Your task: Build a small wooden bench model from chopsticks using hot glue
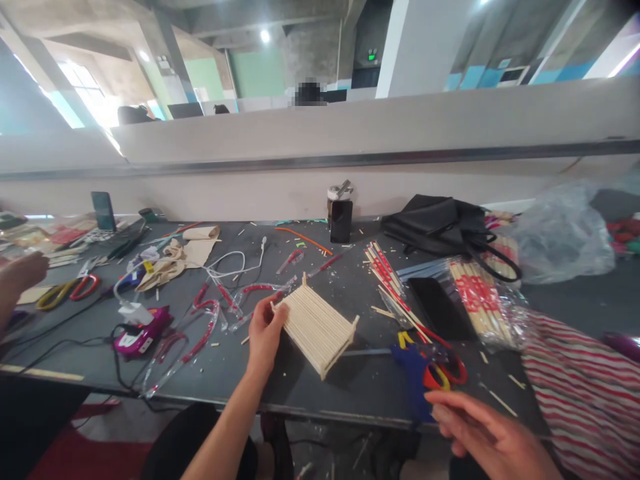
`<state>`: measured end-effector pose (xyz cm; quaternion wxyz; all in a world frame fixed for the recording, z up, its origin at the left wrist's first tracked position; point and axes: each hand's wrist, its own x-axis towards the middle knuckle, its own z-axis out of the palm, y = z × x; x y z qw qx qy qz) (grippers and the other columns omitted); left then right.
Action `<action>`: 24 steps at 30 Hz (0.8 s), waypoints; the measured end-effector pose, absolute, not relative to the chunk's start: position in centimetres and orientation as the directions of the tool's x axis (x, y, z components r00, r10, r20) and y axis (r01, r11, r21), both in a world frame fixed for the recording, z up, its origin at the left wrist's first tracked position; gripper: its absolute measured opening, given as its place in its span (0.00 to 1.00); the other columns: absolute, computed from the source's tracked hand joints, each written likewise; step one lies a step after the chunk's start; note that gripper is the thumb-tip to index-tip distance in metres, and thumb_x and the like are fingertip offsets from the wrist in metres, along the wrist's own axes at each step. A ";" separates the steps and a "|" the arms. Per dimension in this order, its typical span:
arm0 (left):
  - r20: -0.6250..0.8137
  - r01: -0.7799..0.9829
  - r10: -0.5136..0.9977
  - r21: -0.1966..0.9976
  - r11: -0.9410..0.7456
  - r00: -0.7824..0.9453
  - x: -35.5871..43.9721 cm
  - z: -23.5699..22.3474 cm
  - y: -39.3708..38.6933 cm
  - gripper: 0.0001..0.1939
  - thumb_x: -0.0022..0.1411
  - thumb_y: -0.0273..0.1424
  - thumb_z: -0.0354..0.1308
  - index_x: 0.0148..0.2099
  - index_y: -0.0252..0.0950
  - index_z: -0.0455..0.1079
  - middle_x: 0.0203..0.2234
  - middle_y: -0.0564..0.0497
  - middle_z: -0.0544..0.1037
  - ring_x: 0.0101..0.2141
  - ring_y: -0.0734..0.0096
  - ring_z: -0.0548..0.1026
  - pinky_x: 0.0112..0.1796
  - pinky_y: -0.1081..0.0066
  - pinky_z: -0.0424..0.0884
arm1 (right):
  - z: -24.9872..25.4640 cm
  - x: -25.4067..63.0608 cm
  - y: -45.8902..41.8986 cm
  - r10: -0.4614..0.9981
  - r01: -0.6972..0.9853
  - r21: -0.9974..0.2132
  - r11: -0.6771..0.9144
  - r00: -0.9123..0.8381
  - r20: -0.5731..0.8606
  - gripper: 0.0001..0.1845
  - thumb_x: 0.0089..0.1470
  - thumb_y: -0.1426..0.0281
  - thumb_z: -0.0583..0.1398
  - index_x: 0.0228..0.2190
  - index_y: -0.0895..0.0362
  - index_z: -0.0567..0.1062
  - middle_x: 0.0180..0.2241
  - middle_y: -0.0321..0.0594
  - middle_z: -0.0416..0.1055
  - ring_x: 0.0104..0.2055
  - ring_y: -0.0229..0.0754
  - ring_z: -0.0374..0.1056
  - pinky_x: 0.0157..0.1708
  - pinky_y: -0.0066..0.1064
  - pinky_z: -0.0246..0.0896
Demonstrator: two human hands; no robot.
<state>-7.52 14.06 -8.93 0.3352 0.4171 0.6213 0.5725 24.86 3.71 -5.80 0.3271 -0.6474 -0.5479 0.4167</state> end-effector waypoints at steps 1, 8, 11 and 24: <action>0.082 0.162 0.885 0.987 -0.007 -0.458 -7.3 -9.0 13.5 0.21 0.57 0.44 0.59 0.49 0.38 0.69 0.27 0.56 0.67 0.29 0.71 0.65 0.32 0.73 0.62 | -5.8 25.0 3.6 0.982 0.457 -0.871 -0.179 0.035 -0.184 0.15 0.45 0.53 0.62 0.31 0.46 0.83 0.23 0.37 0.79 0.20 0.42 0.73 0.22 0.27 0.72; 0.130 0.268 0.841 0.963 0.019 -0.526 -6.1 -9.0 10.7 0.25 0.59 0.45 0.58 0.55 0.38 0.65 0.26 0.57 0.63 0.27 0.71 0.63 0.30 0.72 0.60 | -8.0 24.4 3.9 0.983 0.729 -0.679 0.082 0.051 0.174 0.17 0.54 0.54 0.57 0.37 0.50 0.78 0.37 0.42 0.79 0.32 0.45 0.76 0.31 0.32 0.73; 0.105 0.266 0.855 0.963 0.040 -0.507 -6.0 -9.0 9.4 0.26 0.59 0.45 0.58 0.55 0.36 0.65 0.25 0.57 0.64 0.26 0.71 0.64 0.30 0.71 0.62 | -9.8 24.5 4.3 0.943 0.828 -0.538 0.157 0.035 0.330 0.21 0.57 0.51 0.54 0.41 0.52 0.75 0.38 0.44 0.77 0.33 0.46 0.75 0.32 0.35 0.72; 0.102 0.087 0.992 0.992 -0.096 -0.073 -8.9 -9.7 5.5 0.21 0.58 0.29 0.59 0.55 0.39 0.69 0.47 0.46 0.73 0.48 0.61 0.72 0.51 0.62 0.67 | -10.0 25.4 4.5 0.917 0.818 -0.529 0.224 0.006 0.398 0.21 0.57 0.51 0.55 0.39 0.53 0.76 0.33 0.41 0.78 0.28 0.39 0.74 0.25 0.27 0.71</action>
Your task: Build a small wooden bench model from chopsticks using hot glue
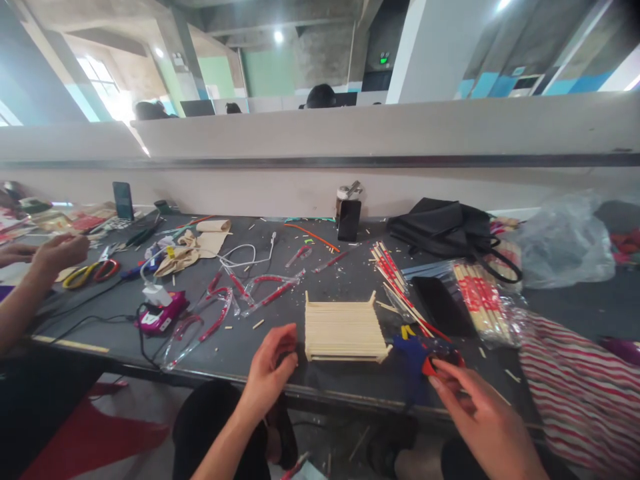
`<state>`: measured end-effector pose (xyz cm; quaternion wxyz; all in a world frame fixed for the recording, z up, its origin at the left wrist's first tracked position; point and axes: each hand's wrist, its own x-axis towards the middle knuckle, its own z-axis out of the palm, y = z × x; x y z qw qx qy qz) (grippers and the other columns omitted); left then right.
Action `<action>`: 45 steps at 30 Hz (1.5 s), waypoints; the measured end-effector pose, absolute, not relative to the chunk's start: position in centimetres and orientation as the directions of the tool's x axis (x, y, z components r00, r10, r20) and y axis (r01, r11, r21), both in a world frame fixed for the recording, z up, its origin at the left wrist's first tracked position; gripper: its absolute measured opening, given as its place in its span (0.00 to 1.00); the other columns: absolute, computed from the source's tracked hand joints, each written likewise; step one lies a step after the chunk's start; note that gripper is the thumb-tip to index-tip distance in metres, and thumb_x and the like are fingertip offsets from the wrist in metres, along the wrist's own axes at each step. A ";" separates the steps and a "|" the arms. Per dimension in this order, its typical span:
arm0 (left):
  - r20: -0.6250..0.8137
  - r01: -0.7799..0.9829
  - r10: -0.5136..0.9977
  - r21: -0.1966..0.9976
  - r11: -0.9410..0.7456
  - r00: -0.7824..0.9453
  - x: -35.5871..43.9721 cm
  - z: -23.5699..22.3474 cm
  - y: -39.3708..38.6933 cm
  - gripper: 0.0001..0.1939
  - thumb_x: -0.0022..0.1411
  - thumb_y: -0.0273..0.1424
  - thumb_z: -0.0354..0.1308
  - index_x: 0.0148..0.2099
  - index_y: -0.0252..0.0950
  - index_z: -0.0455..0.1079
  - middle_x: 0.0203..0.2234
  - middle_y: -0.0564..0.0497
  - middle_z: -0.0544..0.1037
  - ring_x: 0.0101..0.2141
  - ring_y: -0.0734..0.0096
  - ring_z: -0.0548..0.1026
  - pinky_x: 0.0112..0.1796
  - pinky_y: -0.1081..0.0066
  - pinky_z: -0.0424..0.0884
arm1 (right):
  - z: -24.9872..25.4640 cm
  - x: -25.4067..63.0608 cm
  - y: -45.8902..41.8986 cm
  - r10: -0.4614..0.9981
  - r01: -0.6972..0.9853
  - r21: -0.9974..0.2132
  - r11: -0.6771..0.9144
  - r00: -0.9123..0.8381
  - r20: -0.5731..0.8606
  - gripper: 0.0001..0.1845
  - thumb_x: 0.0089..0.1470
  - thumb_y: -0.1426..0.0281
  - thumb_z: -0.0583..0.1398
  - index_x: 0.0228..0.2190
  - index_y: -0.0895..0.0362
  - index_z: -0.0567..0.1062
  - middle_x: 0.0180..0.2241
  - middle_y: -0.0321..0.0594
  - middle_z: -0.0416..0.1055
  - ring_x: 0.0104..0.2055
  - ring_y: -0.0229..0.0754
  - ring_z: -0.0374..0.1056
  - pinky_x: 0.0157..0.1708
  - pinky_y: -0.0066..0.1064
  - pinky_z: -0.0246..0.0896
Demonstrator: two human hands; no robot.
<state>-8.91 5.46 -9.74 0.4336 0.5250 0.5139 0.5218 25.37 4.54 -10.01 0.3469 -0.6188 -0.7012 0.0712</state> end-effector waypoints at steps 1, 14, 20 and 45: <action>0.122 0.131 0.987 0.986 -0.108 -0.107 -9.3 -9.5 6.4 0.20 0.59 0.31 0.58 0.54 0.39 0.69 0.46 0.46 0.73 0.47 0.62 0.72 0.50 0.63 0.67 | -9.7 25.0 4.4 0.914 0.803 -0.542 0.246 -0.006 0.406 0.20 0.57 0.52 0.55 0.38 0.53 0.76 0.33 0.40 0.78 0.28 0.39 0.74 0.25 0.26 0.72; 0.167 0.135 0.986 0.977 -0.163 -0.014 -7.9 -8.7 13.8 0.13 0.59 0.37 0.60 0.43 0.37 0.77 0.39 0.48 0.74 0.40 0.66 0.71 0.40 0.70 0.67 | -5.1 22.2 8.4 0.984 0.520 -0.853 -0.041 0.171 0.057 0.22 0.51 0.53 0.60 0.41 0.55 0.78 0.30 0.42 0.79 0.23 0.40 0.73 0.21 0.27 0.71; 0.091 0.068 0.996 0.994 -0.089 -0.014 -7.9 -8.8 14.0 0.11 0.59 0.38 0.61 0.41 0.38 0.77 0.38 0.49 0.74 0.39 0.67 0.71 0.40 0.71 0.65 | -5.1 20.1 13.4 0.996 0.431 -0.901 -0.038 0.084 -0.001 0.23 0.51 0.56 0.61 0.43 0.58 0.78 0.28 0.41 0.76 0.20 0.36 0.68 0.15 0.25 0.62; -0.027 -0.017 0.998 1.000 0.026 -0.058 -7.7 -9.0 13.7 0.12 0.57 0.38 0.63 0.41 0.39 0.78 0.39 0.49 0.76 0.41 0.65 0.72 0.42 0.71 0.66 | -6.8 18.1 16.1 0.999 0.417 -0.909 0.004 -0.033 -0.011 0.17 0.53 0.58 0.59 0.38 0.57 0.76 0.26 0.38 0.75 0.19 0.36 0.65 0.15 0.26 0.56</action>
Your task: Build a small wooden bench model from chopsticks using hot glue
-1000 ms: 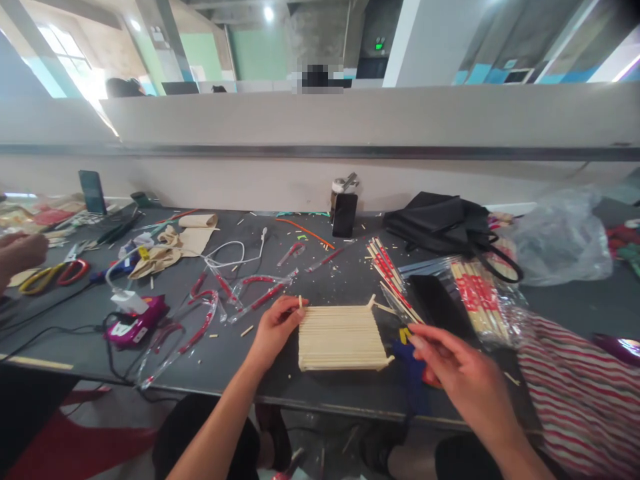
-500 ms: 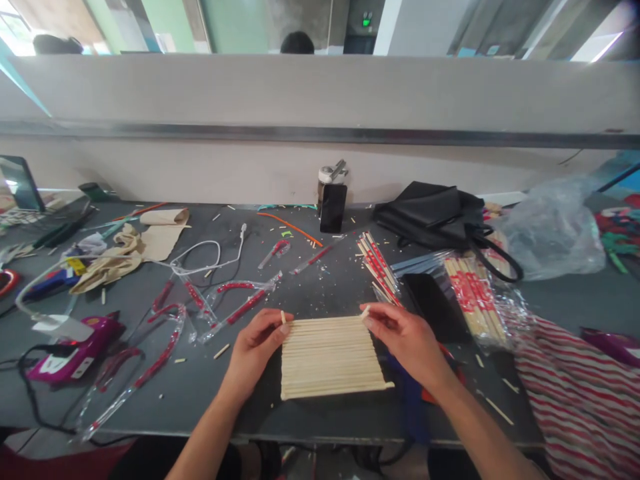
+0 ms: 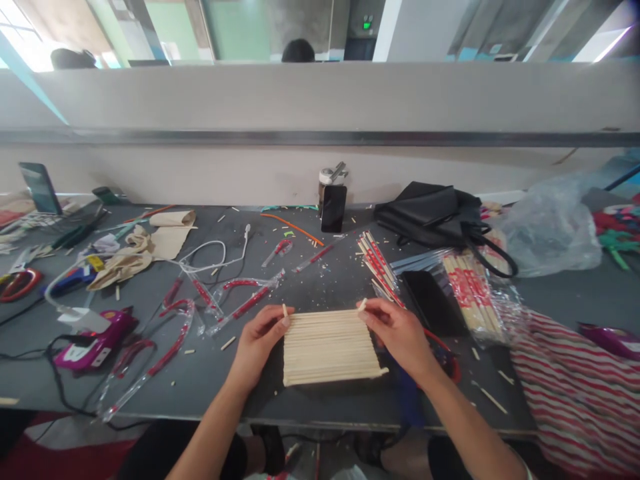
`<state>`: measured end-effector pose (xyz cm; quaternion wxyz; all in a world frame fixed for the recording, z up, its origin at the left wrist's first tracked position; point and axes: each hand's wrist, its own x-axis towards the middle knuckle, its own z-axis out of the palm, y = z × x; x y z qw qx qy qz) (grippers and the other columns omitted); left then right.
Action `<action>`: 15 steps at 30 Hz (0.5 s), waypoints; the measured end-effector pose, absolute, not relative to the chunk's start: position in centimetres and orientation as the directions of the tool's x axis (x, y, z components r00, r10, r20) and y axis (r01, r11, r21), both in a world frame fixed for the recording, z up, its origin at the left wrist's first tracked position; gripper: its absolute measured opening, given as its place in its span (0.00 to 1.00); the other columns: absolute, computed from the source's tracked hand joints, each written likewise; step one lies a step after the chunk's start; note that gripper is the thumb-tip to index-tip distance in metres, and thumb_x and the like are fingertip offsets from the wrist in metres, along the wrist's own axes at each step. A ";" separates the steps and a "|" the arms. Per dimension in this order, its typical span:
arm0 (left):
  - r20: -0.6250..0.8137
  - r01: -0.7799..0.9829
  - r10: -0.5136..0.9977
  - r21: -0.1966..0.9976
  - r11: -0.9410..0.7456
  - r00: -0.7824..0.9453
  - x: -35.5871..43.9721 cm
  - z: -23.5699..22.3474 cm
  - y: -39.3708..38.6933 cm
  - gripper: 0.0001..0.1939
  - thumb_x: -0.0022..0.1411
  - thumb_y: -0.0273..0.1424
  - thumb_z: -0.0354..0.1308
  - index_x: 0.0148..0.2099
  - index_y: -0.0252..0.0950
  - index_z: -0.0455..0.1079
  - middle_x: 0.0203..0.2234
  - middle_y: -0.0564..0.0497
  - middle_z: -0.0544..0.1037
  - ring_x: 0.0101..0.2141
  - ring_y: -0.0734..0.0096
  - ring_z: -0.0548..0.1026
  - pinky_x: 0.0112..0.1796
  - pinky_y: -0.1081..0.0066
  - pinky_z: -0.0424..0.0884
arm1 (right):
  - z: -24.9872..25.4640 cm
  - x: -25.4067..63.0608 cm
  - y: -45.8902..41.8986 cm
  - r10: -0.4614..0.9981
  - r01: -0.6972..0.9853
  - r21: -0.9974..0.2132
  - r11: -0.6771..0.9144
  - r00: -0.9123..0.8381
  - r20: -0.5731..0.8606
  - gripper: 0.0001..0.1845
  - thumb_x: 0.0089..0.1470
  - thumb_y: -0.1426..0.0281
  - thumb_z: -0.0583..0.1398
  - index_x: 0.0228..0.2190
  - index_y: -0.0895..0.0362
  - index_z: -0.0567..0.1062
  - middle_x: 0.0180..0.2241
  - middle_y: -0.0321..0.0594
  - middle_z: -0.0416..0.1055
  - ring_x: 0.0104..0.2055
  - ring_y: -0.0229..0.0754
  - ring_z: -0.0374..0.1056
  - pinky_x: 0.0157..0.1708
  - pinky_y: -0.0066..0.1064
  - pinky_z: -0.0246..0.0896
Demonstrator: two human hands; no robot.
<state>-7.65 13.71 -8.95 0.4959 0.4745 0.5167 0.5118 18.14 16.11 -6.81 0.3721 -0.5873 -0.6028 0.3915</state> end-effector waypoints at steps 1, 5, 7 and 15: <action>-0.025 -0.023 0.998 0.999 0.024 -0.055 -7.7 -9.1 13.7 0.12 0.57 0.38 0.63 0.41 0.39 0.78 0.40 0.50 0.77 0.42 0.66 0.72 0.43 0.71 0.66 | -6.8 18.1 16.1 0.999 0.412 -0.911 0.006 -0.032 -0.008 0.17 0.53 0.58 0.59 0.37 0.57 0.76 0.26 0.37 0.75 0.19 0.36 0.64 0.16 0.26 0.56; -0.007 -0.043 0.999 0.999 0.005 -0.044 -8.0 -9.5 13.7 0.13 0.57 0.39 0.63 0.42 0.39 0.78 0.41 0.49 0.77 0.43 0.64 0.72 0.46 0.69 0.65 | -6.7 18.0 15.9 1.000 0.414 -0.910 0.019 -0.005 0.019 0.18 0.52 0.57 0.60 0.37 0.58 0.76 0.24 0.36 0.74 0.18 0.35 0.63 0.17 0.26 0.58; 0.008 -0.044 0.999 0.999 -0.009 -0.040 -8.0 -9.5 13.6 0.14 0.57 0.39 0.63 0.43 0.38 0.78 0.42 0.48 0.77 0.44 0.63 0.72 0.47 0.69 0.65 | -6.4 18.5 15.5 0.999 0.426 -0.905 0.025 0.027 0.041 0.19 0.53 0.56 0.59 0.38 0.59 0.76 0.23 0.36 0.73 0.17 0.34 0.63 0.17 0.26 0.59; 0.038 -0.040 0.995 0.998 -0.042 -0.091 -7.7 -9.4 13.4 0.16 0.55 0.40 0.64 0.42 0.36 0.78 0.41 0.47 0.78 0.44 0.63 0.72 0.48 0.67 0.65 | -6.6 23.1 10.5 0.967 0.598 -0.800 0.048 0.173 0.187 0.19 0.53 0.56 0.58 0.37 0.58 0.77 0.33 0.44 0.76 0.28 0.42 0.70 0.28 0.32 0.64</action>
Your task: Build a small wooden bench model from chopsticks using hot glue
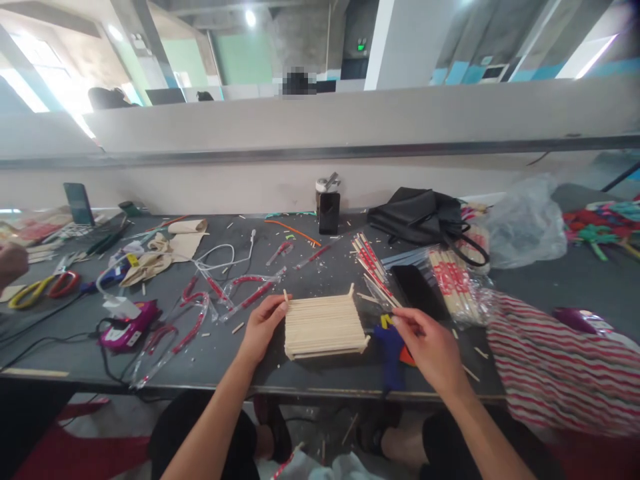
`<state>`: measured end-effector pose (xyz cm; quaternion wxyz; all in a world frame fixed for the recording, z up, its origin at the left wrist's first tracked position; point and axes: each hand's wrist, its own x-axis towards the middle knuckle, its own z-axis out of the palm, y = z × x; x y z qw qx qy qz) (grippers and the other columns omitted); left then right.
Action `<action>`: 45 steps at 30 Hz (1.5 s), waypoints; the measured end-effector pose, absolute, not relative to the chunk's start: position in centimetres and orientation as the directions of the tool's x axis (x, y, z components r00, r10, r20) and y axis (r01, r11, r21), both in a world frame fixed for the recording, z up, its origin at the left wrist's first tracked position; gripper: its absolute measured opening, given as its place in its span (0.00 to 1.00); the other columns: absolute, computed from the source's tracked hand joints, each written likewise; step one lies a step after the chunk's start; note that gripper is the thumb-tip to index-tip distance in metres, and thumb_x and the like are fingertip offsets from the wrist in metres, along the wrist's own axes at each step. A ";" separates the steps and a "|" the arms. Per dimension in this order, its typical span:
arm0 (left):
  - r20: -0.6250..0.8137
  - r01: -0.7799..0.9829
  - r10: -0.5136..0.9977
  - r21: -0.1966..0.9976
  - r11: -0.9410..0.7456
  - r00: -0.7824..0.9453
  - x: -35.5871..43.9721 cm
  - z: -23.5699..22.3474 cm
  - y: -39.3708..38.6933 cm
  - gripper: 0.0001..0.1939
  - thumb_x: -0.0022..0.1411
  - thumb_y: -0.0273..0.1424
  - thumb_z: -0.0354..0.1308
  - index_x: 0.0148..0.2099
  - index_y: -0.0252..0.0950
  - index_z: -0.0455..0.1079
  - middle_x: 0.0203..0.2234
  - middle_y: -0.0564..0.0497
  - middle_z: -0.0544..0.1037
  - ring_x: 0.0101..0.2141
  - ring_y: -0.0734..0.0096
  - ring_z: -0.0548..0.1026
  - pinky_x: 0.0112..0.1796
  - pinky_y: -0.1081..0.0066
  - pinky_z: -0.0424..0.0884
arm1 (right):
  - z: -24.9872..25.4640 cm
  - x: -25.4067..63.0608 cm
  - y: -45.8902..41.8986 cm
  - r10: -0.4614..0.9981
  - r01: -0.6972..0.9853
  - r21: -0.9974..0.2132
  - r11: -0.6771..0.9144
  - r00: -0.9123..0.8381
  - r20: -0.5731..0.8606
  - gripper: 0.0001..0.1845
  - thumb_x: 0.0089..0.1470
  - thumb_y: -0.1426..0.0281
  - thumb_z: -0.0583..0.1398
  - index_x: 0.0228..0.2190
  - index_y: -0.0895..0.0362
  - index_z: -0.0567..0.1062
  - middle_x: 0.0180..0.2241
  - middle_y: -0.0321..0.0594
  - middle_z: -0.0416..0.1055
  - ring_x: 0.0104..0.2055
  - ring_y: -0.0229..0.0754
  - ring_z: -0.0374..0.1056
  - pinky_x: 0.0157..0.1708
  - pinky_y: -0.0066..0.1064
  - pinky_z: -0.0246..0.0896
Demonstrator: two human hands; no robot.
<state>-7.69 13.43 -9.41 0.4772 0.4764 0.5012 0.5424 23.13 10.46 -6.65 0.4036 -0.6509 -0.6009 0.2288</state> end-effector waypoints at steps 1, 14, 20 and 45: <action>0.037 -0.045 0.994 0.998 -0.042 -0.104 -7.6 -9.4 13.4 0.16 0.54 0.40 0.65 0.42 0.36 0.78 0.41 0.47 0.79 0.44 0.63 0.73 0.48 0.67 0.65 | -7.0 23.4 9.5 0.962 0.625 -0.779 0.050 0.179 0.205 0.18 0.53 0.57 0.58 0.37 0.57 0.77 0.33 0.44 0.76 0.29 0.43 0.70 0.31 0.33 0.65; -0.095 -0.161 0.942 0.986 0.044 -0.322 -5.6 -9.3 9.9 0.23 0.54 0.45 0.63 0.47 0.35 0.74 0.35 0.49 0.80 0.34 0.70 0.75 0.37 0.72 0.68 | -8.4 20.7 5.2 0.955 0.996 -0.080 -0.037 0.059 0.292 0.34 0.54 0.53 0.60 0.53 0.63 0.65 0.37 0.51 0.70 0.38 0.54 0.71 0.28 0.36 0.67; -0.155 -0.184 0.945 0.977 0.103 -0.289 -4.7 -8.4 8.7 0.23 0.51 0.43 0.66 0.48 0.36 0.74 0.35 0.49 0.80 0.33 0.69 0.76 0.33 0.73 0.69 | -9.4 20.9 4.8 0.934 0.990 -0.136 0.037 0.014 0.356 0.30 0.52 0.71 0.59 0.56 0.60 0.60 0.39 0.50 0.66 0.40 0.54 0.69 0.32 0.38 0.70; -0.278 -0.394 0.926 0.905 0.163 -0.255 -6.7 -7.7 10.3 0.23 0.43 0.36 0.72 0.42 0.33 0.76 0.31 0.48 0.81 0.29 0.70 0.77 0.31 0.74 0.71 | -9.7 28.2 1.5 0.707 0.826 -0.501 0.258 0.192 0.681 0.18 0.58 0.71 0.55 0.51 0.56 0.67 0.45 0.48 0.68 0.48 0.50 0.66 0.48 0.45 0.64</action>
